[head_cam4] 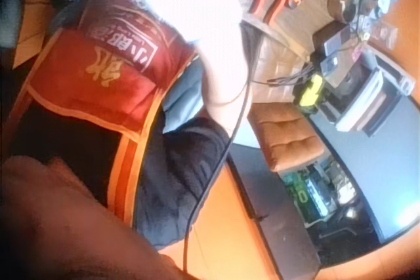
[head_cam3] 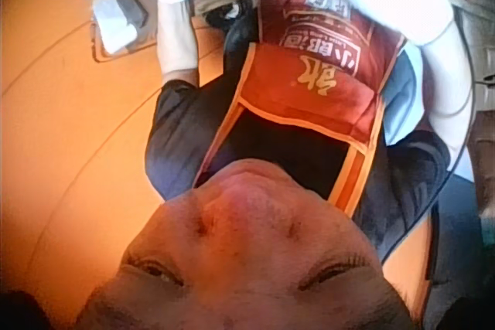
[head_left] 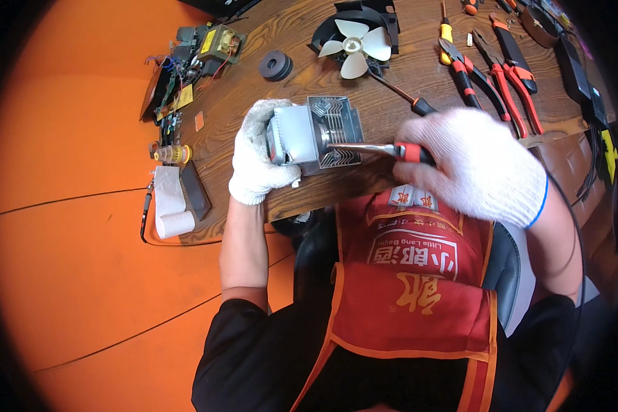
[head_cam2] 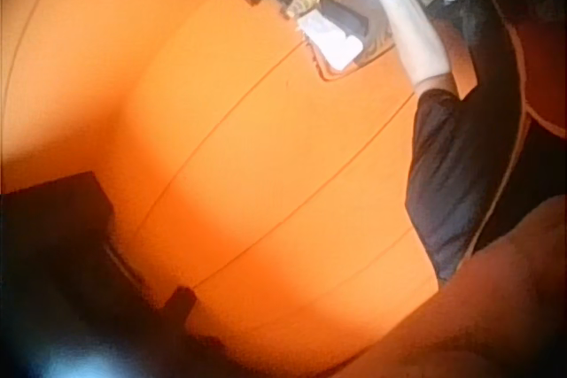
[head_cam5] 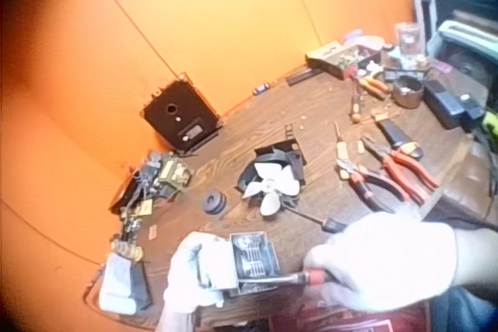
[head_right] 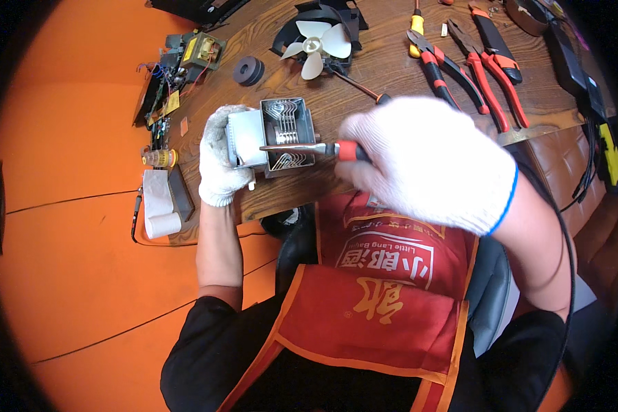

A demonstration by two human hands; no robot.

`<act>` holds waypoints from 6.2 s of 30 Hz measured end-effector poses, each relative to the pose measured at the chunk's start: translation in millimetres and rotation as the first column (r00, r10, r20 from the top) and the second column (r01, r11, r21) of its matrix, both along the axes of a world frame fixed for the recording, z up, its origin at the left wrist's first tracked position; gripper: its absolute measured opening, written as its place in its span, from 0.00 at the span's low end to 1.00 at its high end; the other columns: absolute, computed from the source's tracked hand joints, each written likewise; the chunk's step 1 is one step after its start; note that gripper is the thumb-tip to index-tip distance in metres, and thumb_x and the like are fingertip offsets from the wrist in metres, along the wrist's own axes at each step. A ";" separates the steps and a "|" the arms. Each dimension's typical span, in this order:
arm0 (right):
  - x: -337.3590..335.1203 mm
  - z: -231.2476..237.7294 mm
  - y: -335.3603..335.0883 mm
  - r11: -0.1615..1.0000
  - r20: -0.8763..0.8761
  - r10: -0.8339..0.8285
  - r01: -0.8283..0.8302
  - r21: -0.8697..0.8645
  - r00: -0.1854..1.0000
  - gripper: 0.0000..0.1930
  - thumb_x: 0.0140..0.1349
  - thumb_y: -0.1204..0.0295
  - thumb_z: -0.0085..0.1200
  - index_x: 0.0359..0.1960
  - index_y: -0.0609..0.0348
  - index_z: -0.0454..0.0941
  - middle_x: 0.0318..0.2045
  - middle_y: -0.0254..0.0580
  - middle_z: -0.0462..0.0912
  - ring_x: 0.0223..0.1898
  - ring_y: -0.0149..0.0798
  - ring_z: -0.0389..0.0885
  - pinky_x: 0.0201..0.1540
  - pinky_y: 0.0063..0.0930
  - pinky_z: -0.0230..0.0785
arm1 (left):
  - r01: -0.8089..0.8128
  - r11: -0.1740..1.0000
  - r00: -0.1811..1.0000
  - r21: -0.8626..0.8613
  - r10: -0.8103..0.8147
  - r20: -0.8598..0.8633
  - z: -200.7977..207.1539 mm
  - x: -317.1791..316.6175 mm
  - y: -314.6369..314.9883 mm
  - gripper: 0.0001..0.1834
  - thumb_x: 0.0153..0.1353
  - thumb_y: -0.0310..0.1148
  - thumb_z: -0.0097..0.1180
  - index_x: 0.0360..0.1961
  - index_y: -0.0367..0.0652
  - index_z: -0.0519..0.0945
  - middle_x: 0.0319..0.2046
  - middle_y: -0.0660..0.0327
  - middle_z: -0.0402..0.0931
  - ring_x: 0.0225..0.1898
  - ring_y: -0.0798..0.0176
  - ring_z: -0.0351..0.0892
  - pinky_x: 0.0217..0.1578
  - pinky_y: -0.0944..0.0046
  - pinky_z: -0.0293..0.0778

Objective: The person disassembles a small metal electronic component on a workbench. They use a screwdriver to remove screws and pliers to pull out internal parts, including a copper coil and a white plastic piece. The component is held and rotated throughout the process.

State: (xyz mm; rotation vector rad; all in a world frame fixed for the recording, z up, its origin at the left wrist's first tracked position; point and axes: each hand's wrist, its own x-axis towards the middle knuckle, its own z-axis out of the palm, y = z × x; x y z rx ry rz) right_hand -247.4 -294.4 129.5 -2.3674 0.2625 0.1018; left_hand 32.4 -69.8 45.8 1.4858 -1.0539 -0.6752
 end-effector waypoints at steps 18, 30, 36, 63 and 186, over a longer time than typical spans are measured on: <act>-45.8 -108.6 84.4 0.854 0.171 0.031 -0.115 0.507 0.985 0.18 0.71 0.59 0.69 0.52 0.61 0.88 0.42 0.54 0.90 0.46 0.57 0.90 0.49 0.45 0.81 | 0.064 0.992 0.994 0.106 -0.073 0.081 8.1 -3.0 9.1 0.63 0.26 0.43 0.94 0.70 0.35 0.78 0.64 0.54 0.81 0.66 0.54 0.81 0.71 0.53 0.75; -72.6 -152.3 105.3 0.581 -0.105 0.040 0.063 0.812 0.994 0.18 0.74 0.70 0.64 0.63 0.61 0.82 0.42 0.43 0.92 0.44 0.35 0.92 0.52 0.31 0.82 | 0.092 0.970 0.883 0.223 -0.183 0.433 33.2 -21.2 -4.3 0.54 0.26 0.29 0.83 0.66 0.41 0.82 0.60 0.56 0.83 0.63 0.54 0.84 0.70 0.55 0.75; -76.9 -159.2 106.3 0.565 -0.018 0.045 -0.011 0.825 0.999 0.18 0.75 0.69 0.64 0.63 0.61 0.82 0.47 0.45 0.92 0.49 0.39 0.92 0.57 0.34 0.81 | 0.090 0.977 0.884 0.193 -0.167 0.436 32.0 -25.7 -10.9 0.53 0.28 0.30 0.82 0.66 0.44 0.82 0.60 0.58 0.83 0.62 0.54 0.84 0.69 0.56 0.77; -47.9 -127.0 110.1 0.826 0.138 -0.128 0.028 0.563 0.982 0.13 0.75 0.61 0.64 0.52 0.56 0.84 0.31 0.54 0.86 0.36 0.58 0.89 0.41 0.46 0.79 | 0.094 0.990 0.995 0.106 -0.091 -0.034 8.7 -15.8 -19.4 0.62 0.24 0.27 0.73 0.74 0.33 0.75 0.66 0.53 0.81 0.72 0.53 0.79 0.78 0.55 0.68; 9.9 -111.5 30.4 0.372 0.166 -0.623 0.102 0.923 0.765 0.23 0.62 0.78 0.70 0.58 0.59 0.77 0.43 0.30 0.82 0.43 0.28 0.83 0.49 0.27 0.79 | -0.231 0.939 0.606 -0.256 -0.067 -0.792 13.4 -156.1 -2.0 0.33 0.75 0.23 0.61 0.77 0.37 0.65 0.71 0.46 0.76 0.70 0.50 0.81 0.69 0.47 0.81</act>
